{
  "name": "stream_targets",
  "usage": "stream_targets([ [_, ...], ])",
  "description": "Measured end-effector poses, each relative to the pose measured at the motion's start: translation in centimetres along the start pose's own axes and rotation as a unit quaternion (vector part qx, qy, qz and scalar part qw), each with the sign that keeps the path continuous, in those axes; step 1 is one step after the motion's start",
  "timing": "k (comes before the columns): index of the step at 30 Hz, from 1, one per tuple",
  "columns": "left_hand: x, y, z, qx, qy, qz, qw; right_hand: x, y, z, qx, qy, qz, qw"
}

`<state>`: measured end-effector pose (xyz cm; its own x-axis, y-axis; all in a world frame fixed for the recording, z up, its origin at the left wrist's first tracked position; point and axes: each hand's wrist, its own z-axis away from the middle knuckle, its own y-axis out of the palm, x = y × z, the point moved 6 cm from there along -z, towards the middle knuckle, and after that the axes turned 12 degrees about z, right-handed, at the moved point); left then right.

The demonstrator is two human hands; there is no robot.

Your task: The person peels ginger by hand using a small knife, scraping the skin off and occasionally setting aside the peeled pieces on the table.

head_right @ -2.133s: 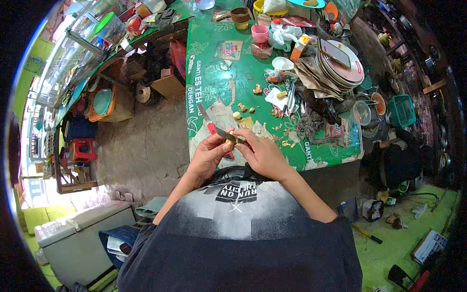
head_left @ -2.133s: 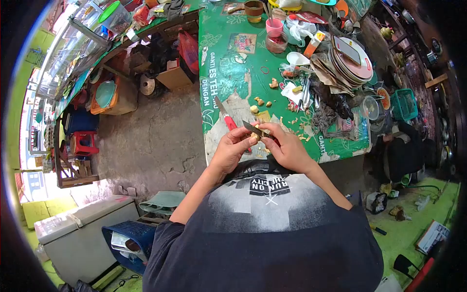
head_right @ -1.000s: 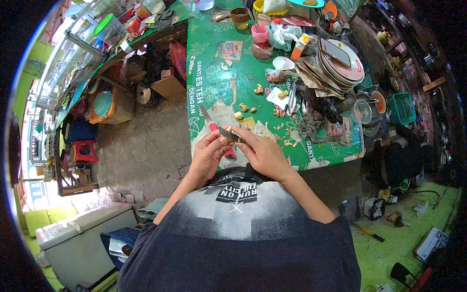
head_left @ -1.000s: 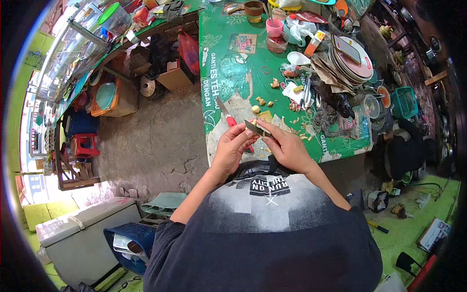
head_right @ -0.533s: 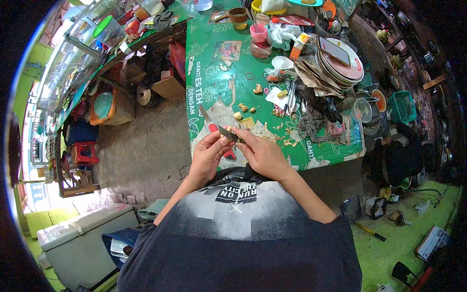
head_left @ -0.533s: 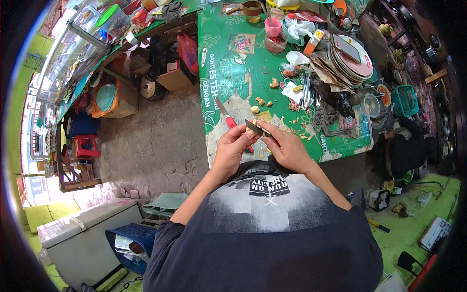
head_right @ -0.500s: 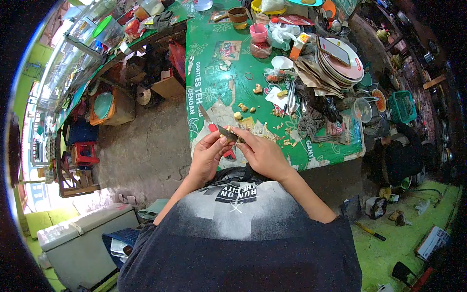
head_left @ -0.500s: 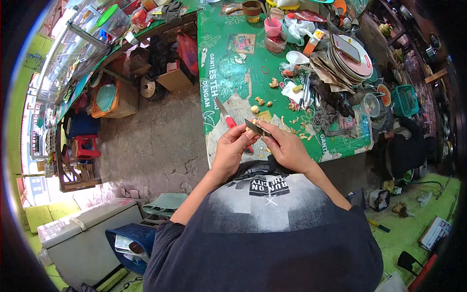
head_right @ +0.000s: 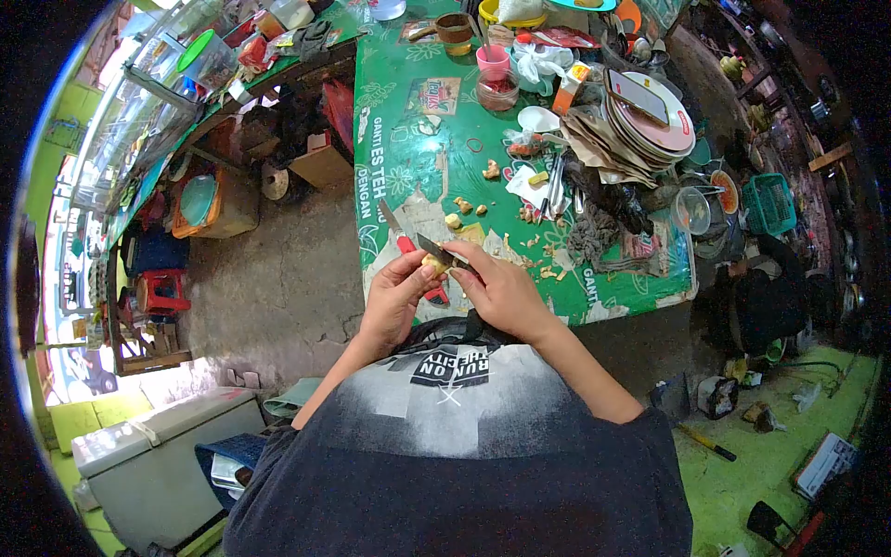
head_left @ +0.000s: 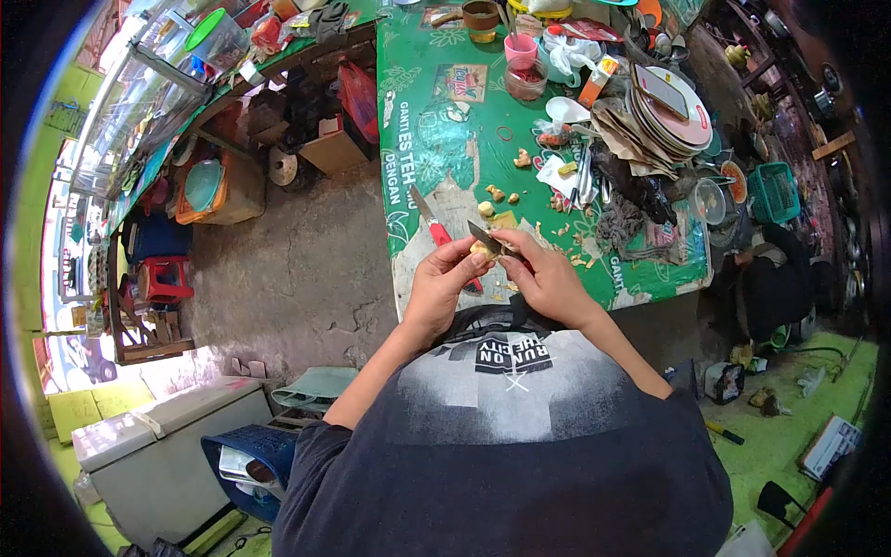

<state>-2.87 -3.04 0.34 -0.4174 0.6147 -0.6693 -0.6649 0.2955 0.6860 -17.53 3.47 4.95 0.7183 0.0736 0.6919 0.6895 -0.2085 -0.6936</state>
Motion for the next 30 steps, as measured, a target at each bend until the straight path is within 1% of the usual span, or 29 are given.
stream_targets([
  [2,0.0,0.0,0.0,0.003,0.004,0.000,1.000,-0.5,0.4,0.0,0.073,0.082,-0.119,0.987],
  [8,0.1,-0.3,0.1,0.017,-0.004,0.002,1.000,-0.7,0.6,0.1,0.086,0.081,-0.139,0.983],
  [9,0.4,-0.5,0.1,0.017,-0.019,-0.007,1.000,-1.0,0.8,0.1,0.086,0.081,-0.139,0.983],
  [11,0.6,-0.4,0.0,0.018,-0.033,-0.017,0.999,-1.5,1.0,0.1,0.037,0.047,-0.127,0.990],
  [12,0.6,-0.3,0.1,0.015,-0.036,-0.010,0.999,-1.8,1.3,0.0,0.037,0.047,-0.127,0.990],
  [14,0.5,-0.3,0.0,0.013,-0.038,-0.003,0.999,-2.5,2.1,-0.1,0.078,0.081,-0.298,0.948],
  [15,0.5,-0.3,-0.1,0.021,-0.054,0.046,0.997,-2.3,1.3,-0.3,0.078,0.080,-0.297,0.948],
  [16,0.5,-0.2,-0.1,0.029,-0.068,0.095,0.993,-2.3,0.6,-0.4,0.099,0.136,-0.348,0.922],
  [17,0.5,-0.4,-0.2,0.027,-0.065,0.095,0.993,-2.6,0.3,-0.3,0.121,0.191,-0.397,0.890],
  [18,0.5,-0.5,-0.4,0.029,-0.064,0.093,0.993,-2.9,0.1,-0.3,0.134,0.161,-0.371,0.904],
  [19,0.5,-0.5,-0.4,0.032,-0.064,0.091,0.993,-3.0,0.1,-0.2,0.136,0.160,-0.372,0.904],
  [21,0.1,-0.2,-0.2,0.033,-0.073,0.082,0.993,-1.8,-0.4,0.0,0.159,0.063,-0.289,0.942],
  [22,0.1,0.0,-0.2,0.038,-0.082,0.073,0.993,-1.6,-0.2,0.2,0.187,0.059,-0.271,0.943],
  [23,0.2,-0.1,-0.2,0.038,-0.083,0.073,0.993,-1.4,-0.4,0.2,0.186,0.060,-0.270,0.943],
  [25,0.5,-0.2,-0.4,0.067,-0.084,0.044,0.993,-0.6,-0.3,0.2,0.218,0.057,-0.277,0.934],
  [26,0.6,-0.4,-0.5,0.067,-0.084,0.045,0.993,-0.6,-0.4,0.2,0.219,0.057,-0.277,0.934],
  [28,0.8,-0.3,-0.4,0.093,-0.098,0.042,0.990,-0.6,-0.3,0.3,0.238,0.060,-0.280,0.928],
  [30,0.8,-0.4,-0.3,0.088,-0.095,0.039,0.991,-0.3,-0.4,0.3,0.230,0.069,-0.268,0.933],
])
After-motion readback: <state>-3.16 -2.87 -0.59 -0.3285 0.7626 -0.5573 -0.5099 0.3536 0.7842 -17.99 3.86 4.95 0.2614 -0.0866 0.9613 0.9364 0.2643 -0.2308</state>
